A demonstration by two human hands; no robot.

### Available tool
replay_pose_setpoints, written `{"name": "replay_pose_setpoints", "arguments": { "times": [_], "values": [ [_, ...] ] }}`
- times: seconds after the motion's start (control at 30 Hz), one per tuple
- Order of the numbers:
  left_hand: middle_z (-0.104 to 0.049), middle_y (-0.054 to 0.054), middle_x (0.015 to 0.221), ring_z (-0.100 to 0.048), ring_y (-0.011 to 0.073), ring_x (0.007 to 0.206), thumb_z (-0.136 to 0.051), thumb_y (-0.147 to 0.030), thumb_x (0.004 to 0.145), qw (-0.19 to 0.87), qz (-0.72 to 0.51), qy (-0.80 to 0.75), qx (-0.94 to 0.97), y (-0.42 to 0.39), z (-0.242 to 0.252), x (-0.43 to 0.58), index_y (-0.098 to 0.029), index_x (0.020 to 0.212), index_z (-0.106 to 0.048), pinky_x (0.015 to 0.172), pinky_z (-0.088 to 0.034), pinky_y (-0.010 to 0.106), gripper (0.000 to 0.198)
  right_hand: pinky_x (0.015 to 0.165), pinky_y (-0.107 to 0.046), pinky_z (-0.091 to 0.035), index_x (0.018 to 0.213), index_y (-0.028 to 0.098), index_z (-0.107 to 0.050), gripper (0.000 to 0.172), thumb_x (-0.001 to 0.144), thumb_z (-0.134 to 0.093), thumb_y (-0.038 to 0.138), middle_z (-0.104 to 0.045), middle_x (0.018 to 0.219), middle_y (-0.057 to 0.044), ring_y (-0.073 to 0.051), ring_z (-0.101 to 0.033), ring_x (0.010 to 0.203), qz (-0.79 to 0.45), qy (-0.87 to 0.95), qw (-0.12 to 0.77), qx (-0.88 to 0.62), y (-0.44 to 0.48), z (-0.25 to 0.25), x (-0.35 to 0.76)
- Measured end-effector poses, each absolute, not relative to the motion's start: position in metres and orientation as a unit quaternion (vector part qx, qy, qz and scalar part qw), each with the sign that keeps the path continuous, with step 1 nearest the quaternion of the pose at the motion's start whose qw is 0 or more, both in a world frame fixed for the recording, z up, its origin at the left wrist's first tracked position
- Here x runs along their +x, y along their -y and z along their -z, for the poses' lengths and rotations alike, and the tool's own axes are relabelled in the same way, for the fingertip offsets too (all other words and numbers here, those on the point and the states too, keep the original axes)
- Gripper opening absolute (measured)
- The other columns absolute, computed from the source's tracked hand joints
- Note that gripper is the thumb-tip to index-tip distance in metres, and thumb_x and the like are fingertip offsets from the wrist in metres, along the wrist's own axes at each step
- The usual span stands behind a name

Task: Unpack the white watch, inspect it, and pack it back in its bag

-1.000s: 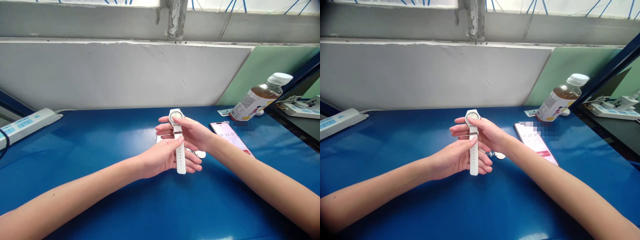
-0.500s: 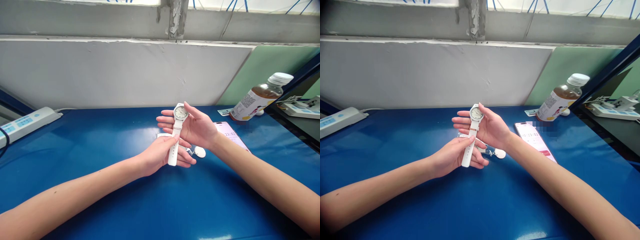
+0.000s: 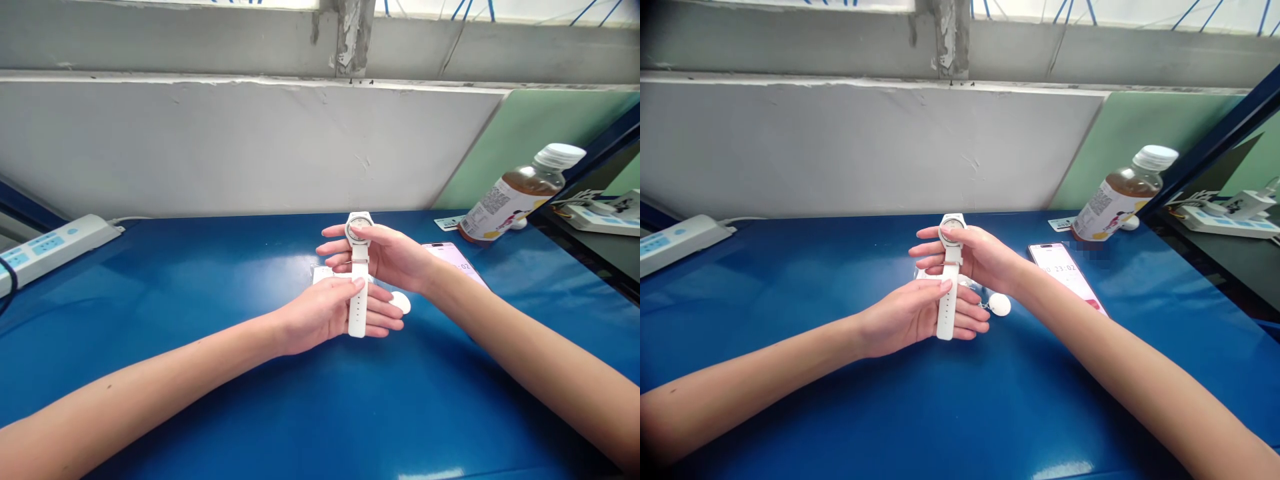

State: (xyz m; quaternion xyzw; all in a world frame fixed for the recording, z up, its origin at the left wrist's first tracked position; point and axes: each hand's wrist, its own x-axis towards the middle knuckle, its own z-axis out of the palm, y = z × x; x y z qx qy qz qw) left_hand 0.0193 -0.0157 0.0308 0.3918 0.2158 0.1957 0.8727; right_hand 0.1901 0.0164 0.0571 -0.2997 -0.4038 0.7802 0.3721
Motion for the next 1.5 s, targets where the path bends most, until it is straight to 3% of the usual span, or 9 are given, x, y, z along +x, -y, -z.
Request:
{"name": "replay_pose_setpoints", "arguments": {
  "times": [0.23,0.47,0.77,0.93,1.07,1.17,1.3,1.5],
  "values": [
    [-0.074,0.022,0.107,-0.073,0.0285,0.099,-0.052,-0.039,0.102,0.871,-0.192,-0.237,0.384,0.016,-0.028,0.019,-0.008,0.107,-0.069,0.091,-0.055,0.041,0.036,0.103,-0.038,-0.05,0.117,0.019,-0.068,0.042,0.102,-0.038,0.043,-0.076,0.114,-0.008,-0.021,-0.071,0.107,-0.792,0.414,0.374,-0.247,-0.013,-0.06,0.188],
    [-0.074,0.022,0.103,-0.074,0.0272,0.092,-0.057,-0.038,0.099,0.86,-0.226,-0.252,0.382,0.016,-0.03,0.019,-0.005,0.104,-0.07,0.089,-0.055,0.04,0.036,0.105,-0.042,-0.047,0.115,0.018,-0.068,0.055,0.098,-0.032,0.055,-0.075,0.114,-0.01,-0.023,-0.071,0.105,-0.783,0.412,0.39,-0.256,-0.014,-0.061,0.187],
    [-0.075,0.02,0.101,-0.075,0.0269,0.091,-0.06,-0.037,0.098,0.864,-0.227,-0.231,0.386,0.014,-0.03,0.017,-0.007,0.103,-0.069,0.087,-0.056,0.039,0.032,0.096,-0.039,-0.052,0.109,0.016,-0.071,0.048,0.098,-0.034,0.044,-0.075,0.097,-0.009,-0.021,-0.07,0.089,-0.776,0.387,0.41,-0.283,-0.014,-0.063,0.186],
    [-0.075,0.014,0.093,-0.074,0.0247,0.086,-0.072,-0.041,0.09,0.839,-0.236,-0.269,0.409,0.015,-0.033,0.018,-0.01,0.103,-0.069,0.086,-0.056,0.038,0.033,0.082,-0.029,-0.056,0.101,0.019,-0.073,0.034,0.093,-0.058,0.048,-0.07,0.083,-0.003,-0.015,-0.066,0.076,-0.742,0.399,0.436,-0.317,-0.015,-0.061,0.187],
    [-0.075,0.013,0.09,-0.074,0.0222,0.081,-0.068,-0.038,0.093,0.841,-0.227,-0.282,0.403,0.017,-0.034,0.019,-0.009,0.105,-0.069,0.08,-0.057,0.034,0.031,0.077,-0.023,-0.054,0.104,0.019,-0.074,0.026,0.084,-0.076,0.035,-0.07,0.08,0.001,-0.011,-0.065,0.075,-0.698,0.434,0.462,-0.333,-0.018,-0.056,0.19],
    [-0.075,0.015,0.091,-0.075,0.0232,0.083,-0.061,-0.039,0.098,0.858,-0.214,-0.253,0.393,0.017,-0.034,0.019,-0.008,0.106,-0.069,0.08,-0.057,0.034,0.033,0.085,-0.027,-0.055,0.102,0.019,-0.075,0.023,0.086,-0.073,0.035,-0.074,0.087,-0.002,-0.013,-0.069,0.084,-0.706,0.435,0.455,-0.324,-0.017,-0.057,0.189],
    [-0.076,0.014,0.09,-0.075,0.0239,0.085,-0.063,-0.045,0.096,0.863,-0.225,-0.216,0.398,0.017,-0.037,0.019,-0.009,0.106,-0.07,0.081,-0.057,0.034,0.038,0.102,-0.038,-0.05,0.115,0.025,-0.071,0.028,0.09,-0.067,0.039,-0.078,0.098,-0.003,-0.02,-0.069,0.107,-0.735,0.432,0.44,-0.284,-0.012,-0.06,0.186],
    [-0.076,0.014,0.09,-0.075,0.0247,0.086,-0.065,-0.048,0.094,0.855,-0.211,-0.226,0.417,0.017,-0.039,0.019,-0.009,0.104,-0.071,0.082,-0.057,0.035,0.04,0.096,-0.037,-0.053,0.114,0.025,-0.071,0.027,0.091,-0.069,0.038,-0.078,0.108,-0.004,-0.022,-0.069,0.11,-0.745,0.467,0.394,-0.268,-0.011,-0.056,0.185]
  ]
}}
